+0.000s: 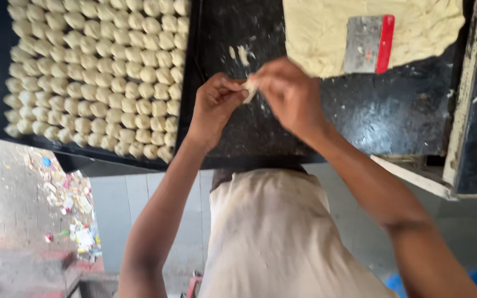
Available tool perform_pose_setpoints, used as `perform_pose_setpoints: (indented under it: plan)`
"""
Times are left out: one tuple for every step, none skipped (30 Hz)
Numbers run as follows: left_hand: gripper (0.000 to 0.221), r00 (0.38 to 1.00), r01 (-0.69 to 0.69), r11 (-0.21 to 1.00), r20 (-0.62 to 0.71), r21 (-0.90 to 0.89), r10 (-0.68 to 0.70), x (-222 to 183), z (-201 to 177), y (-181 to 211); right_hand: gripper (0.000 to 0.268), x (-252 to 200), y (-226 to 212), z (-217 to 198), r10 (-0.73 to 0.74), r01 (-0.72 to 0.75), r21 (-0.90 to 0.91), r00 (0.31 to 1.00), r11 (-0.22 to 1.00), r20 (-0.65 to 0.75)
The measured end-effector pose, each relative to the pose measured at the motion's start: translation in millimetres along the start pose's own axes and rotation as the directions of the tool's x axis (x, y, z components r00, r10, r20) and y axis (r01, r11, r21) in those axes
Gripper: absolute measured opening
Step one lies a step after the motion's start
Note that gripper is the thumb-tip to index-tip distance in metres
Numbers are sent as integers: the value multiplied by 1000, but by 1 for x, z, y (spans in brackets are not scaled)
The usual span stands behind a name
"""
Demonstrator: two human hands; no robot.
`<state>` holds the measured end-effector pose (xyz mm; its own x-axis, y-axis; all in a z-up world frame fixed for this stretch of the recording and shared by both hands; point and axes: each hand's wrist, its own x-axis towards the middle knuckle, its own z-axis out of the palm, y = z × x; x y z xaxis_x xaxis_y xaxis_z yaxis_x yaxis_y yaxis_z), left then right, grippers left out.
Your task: The person uses a bench scraper to divide dough on a counter, then shapes the small pieces into balls by hand and places them into a metal tray.
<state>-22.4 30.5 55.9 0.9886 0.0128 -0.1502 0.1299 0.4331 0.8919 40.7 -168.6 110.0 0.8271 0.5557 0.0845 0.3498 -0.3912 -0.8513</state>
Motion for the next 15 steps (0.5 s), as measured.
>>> perform_pose_setpoints:
  plan:
    - [22,998,12,999,-59,-46,-15,5,-5,6,32,3,-6,1,-304,304,-107,953,947,15]
    - [34,993,21,995,-116,-95,-32,5,-7,11,39,9,-9,3,-574,574,-207,816,793,65]
    - [46,982,49,987,-173,-150,-75,-2,-8,16,38,12,-11,11,-581,567,-276,813,776,34]
    - [48,979,126,966,-131,-226,-158,-4,-11,23,37,15,-11,19,-590,555,-343,807,758,3]
    - [51,965,217,931,-77,-295,-249,-7,-14,30,37,13,-9,28,-589,526,-411,808,744,-32]
    - [53,942,308,882,-18,-356,-336,-11,-15,37,35,9,-8,35,-550,506,-331,834,797,-49]
    - [54,940,302,880,-39,-366,-339,-8,-13,42,33,9,-4,38,-520,487,-264,851,833,-70]
    - [55,938,296,878,-60,-376,-342,-9,-10,45,32,11,-1,42,-489,467,-195,868,863,-88]
    - [56,931,298,868,-82,-397,-356,-15,-8,44,30,9,1,48,-464,441,-193,881,877,-96]
    - [58,926,321,885,-83,-337,-367,-18,-12,46,28,7,2,55,-438,414,-190,893,890,-103]
    - [60,933,321,908,-77,-270,-353,-9,-19,48,27,16,4,57,-433,406,-202,894,891,-116]
    - [62,939,317,927,-71,-201,-336,0,-24,50,26,18,1,62,-367,333,-212,918,919,-151]
    - [61,932,342,920,-59,-193,-358,8,-28,51,24,18,-7,69,-305,265,-217,935,940,-183]
    - [59,924,366,912,-47,-183,-380,15,-32,51,24,22,-12,73,-243,195,-218,946,956,-216]
    - [58,909,400,899,-46,-179,-414,16,-36,48,26,23,-17,75,-266,210,-247,938,946,-222]
